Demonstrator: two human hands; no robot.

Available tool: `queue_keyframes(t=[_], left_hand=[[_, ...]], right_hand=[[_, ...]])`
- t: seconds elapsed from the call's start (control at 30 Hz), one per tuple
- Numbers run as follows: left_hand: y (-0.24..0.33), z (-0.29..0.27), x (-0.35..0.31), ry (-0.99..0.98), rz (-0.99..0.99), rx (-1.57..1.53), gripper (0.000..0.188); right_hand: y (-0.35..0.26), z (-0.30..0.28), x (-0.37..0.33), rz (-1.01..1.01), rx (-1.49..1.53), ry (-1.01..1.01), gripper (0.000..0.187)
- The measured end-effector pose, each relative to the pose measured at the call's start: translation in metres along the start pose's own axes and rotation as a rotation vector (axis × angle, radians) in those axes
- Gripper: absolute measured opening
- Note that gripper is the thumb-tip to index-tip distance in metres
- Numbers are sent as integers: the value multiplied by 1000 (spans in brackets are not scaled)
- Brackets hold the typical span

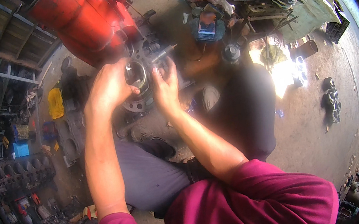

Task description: The person cleans a piston with a cloth, wiping the exterior and interior surfaces. They then use a spray can to apply lubricant to the piston rings and the cylinder bore of the engine block.

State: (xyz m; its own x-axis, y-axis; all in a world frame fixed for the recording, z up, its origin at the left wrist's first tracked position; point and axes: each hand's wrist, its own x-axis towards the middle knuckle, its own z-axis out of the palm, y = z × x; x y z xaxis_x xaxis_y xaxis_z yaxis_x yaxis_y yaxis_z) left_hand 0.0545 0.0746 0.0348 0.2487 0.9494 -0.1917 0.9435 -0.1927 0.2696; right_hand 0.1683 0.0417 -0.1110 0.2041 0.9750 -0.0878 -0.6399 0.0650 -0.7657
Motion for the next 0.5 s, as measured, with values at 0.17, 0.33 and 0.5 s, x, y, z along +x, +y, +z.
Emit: queue_keyframes(t=[0.17, 0.33, 0.5], left_hand=[[1, 0, -1, 8, 16, -7, 82], [1, 1, -1, 7, 12, -10, 82], [-1, 3, -1, 17, 22, 11, 84]], right_hand=[[6, -1, -2, -24, 78, 26, 61], [9, 2, 0, -19, 119, 39, 58], [-1, 6, 2, -6, 101, 33, 59]])
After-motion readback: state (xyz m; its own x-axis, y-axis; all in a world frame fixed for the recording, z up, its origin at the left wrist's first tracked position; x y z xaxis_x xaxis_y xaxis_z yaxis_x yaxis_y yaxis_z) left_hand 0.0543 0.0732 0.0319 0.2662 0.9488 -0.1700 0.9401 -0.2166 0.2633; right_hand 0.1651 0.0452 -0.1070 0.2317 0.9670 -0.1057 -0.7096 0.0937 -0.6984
